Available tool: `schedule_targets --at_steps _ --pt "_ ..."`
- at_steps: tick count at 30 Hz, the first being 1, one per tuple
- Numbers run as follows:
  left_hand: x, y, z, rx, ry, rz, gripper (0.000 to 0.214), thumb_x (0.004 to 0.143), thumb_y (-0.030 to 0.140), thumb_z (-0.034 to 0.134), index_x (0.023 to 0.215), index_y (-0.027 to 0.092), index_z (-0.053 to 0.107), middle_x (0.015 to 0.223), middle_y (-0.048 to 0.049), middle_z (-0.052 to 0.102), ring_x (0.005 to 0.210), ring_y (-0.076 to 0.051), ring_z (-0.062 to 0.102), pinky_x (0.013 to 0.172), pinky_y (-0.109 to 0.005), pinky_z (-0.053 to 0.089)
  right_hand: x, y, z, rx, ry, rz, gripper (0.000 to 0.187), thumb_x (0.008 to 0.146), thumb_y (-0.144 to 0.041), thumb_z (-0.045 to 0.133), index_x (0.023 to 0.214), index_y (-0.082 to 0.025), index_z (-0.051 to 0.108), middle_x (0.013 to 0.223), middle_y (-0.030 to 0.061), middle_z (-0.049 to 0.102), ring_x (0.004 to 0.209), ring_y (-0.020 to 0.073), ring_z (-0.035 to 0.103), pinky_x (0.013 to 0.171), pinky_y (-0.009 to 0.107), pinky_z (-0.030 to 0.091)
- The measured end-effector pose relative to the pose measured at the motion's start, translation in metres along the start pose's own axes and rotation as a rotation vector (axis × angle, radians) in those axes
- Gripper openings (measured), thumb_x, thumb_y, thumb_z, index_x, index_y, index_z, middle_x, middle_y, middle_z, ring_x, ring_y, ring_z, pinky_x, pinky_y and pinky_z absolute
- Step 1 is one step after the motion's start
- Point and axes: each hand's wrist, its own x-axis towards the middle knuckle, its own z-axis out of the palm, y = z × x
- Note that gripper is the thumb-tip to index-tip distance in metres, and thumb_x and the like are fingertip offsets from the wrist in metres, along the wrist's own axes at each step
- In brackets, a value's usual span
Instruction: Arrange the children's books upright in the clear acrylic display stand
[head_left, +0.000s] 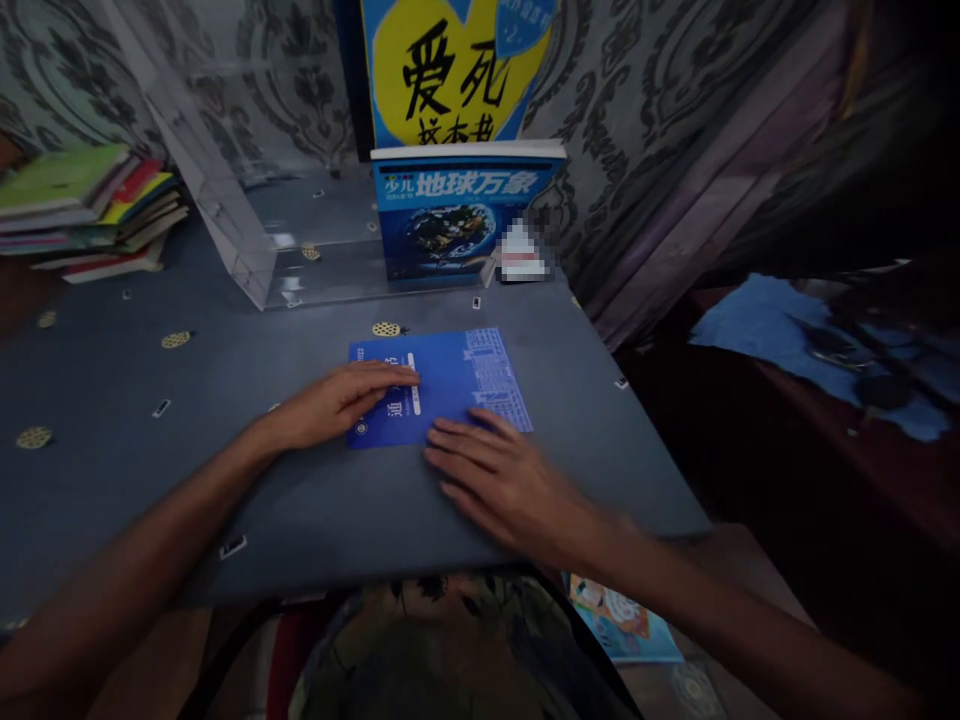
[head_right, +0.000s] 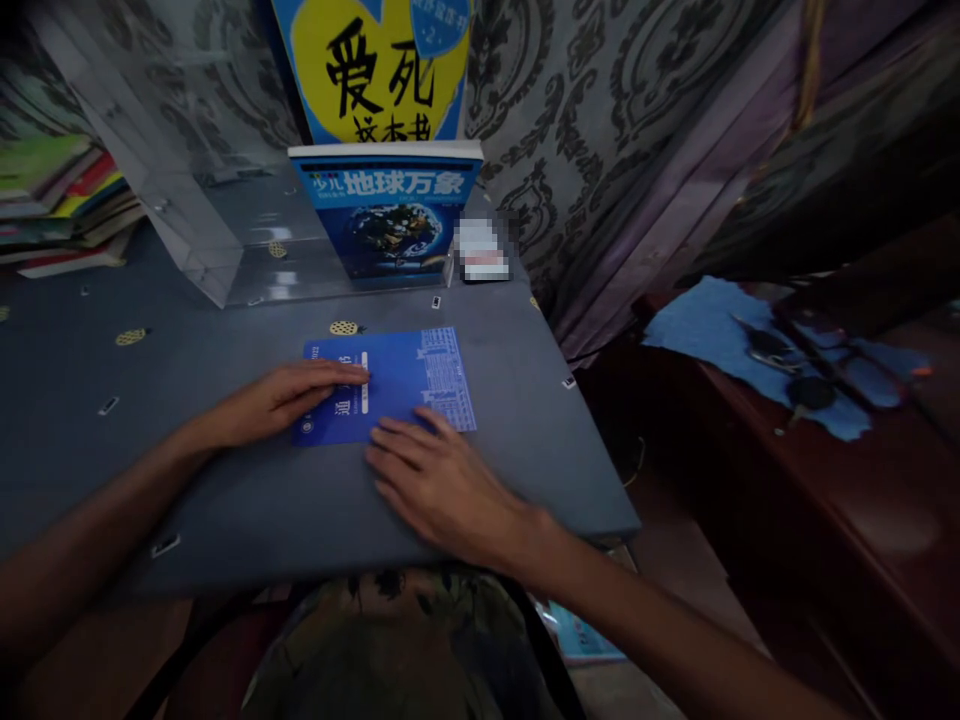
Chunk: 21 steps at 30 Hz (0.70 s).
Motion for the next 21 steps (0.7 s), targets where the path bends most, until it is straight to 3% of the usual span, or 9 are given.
schedule_targets --at_steps 4,8,12,17,21 --pt "-0.002 -0.004 0.005 -0.036 0.027 0.02 0.042 0.103 0.025 0.038 0.139 0.027 0.06 0.146 -0.0039 0.061 0.137 -0.02 0.054 0.118 -0.045 0.04 0.04 -0.02 0.017 0.01 -0.125 -0.139 0.039 0.102 -0.028 0.054 0.138 -0.015 0.06 0.145 0.015 0.061 0.14 0.0253 0.052 0.12 0.052 0.037" --pt "-0.005 -0.003 0.011 0.036 0.061 0.066 0.04 0.104 0.024 0.039 0.138 0.024 0.06 0.147 -0.0058 0.06 0.139 -0.019 0.052 0.119 -0.044 0.039 0.043 -0.018 0.019 0.02 -0.125 -0.161 0.036 0.103 -0.028 0.051 0.135 -0.014 0.061 0.143 0.0131 0.063 0.138 0.0233 0.053 0.122 0.048 0.035" --pt "-0.005 0.0 0.012 0.112 0.037 0.099 0.04 0.104 0.024 0.038 0.136 0.024 0.061 0.148 -0.0065 0.059 0.139 -0.019 0.052 0.119 -0.044 0.039 0.014 0.003 0.002 0.06 -0.035 -0.074 0.032 0.105 -0.023 0.045 0.127 -0.021 0.068 0.127 0.0085 0.073 0.128 0.021 0.062 0.118 0.05 0.039" --pt "-0.005 0.01 0.011 0.265 -0.008 0.102 0.044 0.1 0.047 0.053 0.138 0.025 0.06 0.151 -0.0092 0.055 0.14 -0.025 0.051 0.118 -0.047 0.039 0.007 0.043 -0.021 0.013 0.016 0.026 0.03 0.103 -0.025 0.046 0.115 -0.02 0.072 0.11 0.0102 0.078 0.109 0.0237 0.07 0.101 0.046 0.052" --pt "-0.004 0.021 0.011 0.405 -0.04 0.117 0.05 0.095 0.052 0.061 0.137 0.024 0.06 0.152 -0.0116 0.053 0.139 -0.03 0.051 0.116 -0.049 0.041 0.031 0.08 -0.018 -0.114 0.017 0.204 0.036 0.101 -0.028 0.048 0.13 -0.016 0.066 0.136 0.0158 0.066 0.129 0.0301 0.059 0.103 0.05 0.049"
